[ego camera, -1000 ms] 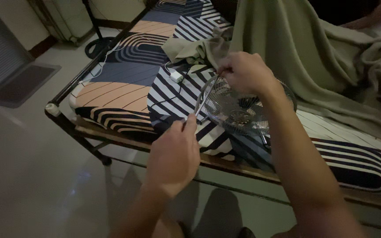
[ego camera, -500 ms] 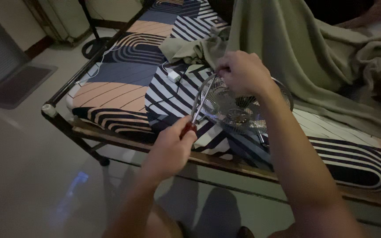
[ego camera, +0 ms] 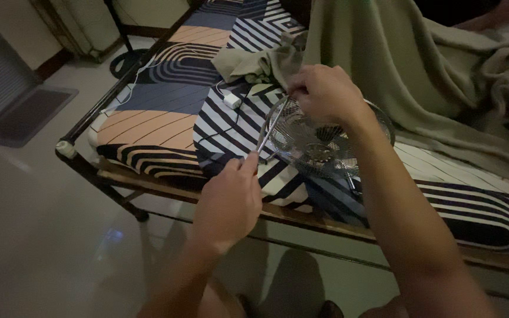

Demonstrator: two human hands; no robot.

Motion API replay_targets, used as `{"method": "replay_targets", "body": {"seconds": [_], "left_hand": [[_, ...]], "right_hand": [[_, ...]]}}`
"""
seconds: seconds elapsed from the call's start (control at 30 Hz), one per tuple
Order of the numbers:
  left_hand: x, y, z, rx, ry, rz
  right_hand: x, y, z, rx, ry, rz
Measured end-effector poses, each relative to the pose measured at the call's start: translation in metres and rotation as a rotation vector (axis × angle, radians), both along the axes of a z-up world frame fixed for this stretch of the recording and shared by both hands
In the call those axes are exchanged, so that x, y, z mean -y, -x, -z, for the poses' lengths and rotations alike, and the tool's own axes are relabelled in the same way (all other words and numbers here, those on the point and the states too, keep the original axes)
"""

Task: The person uses a screwdriver to tighten screws on the metal cage of a small electric fan placed on a bed. They rotate the fan to access different screw locations and continue tightening throughout the clip.

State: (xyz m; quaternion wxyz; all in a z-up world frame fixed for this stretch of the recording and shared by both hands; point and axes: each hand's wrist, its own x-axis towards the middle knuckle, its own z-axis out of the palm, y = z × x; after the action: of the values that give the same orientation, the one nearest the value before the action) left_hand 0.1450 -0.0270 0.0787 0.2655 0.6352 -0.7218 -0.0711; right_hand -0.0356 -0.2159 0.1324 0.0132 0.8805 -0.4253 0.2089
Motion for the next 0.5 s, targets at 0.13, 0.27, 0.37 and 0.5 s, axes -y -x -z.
{"method": "replay_targets", "body": {"seconds": [0.13,0.27,0.37,0.5], "left_hand": [[-0.002,0.007,-0.004,0.056,-0.119,-0.032],[-0.004,0.01,-0.005,0.206,0.058,-0.045],[-0.005,0.008,-0.003,0.212,0.006,-0.063],[-0.009,0.003,0.006,0.025,-0.148,-0.172]], "right_hand": [[-0.002,-0.002,-0.001,0.013,-0.049,0.057],[-0.008,-0.005,-0.003,0.055,-0.104,0.123],[-0.009,-0.005,-0.008,-0.004,-0.071,0.064],[-0.009,-0.008,-0.006,-0.045,-0.159,0.191]]}}
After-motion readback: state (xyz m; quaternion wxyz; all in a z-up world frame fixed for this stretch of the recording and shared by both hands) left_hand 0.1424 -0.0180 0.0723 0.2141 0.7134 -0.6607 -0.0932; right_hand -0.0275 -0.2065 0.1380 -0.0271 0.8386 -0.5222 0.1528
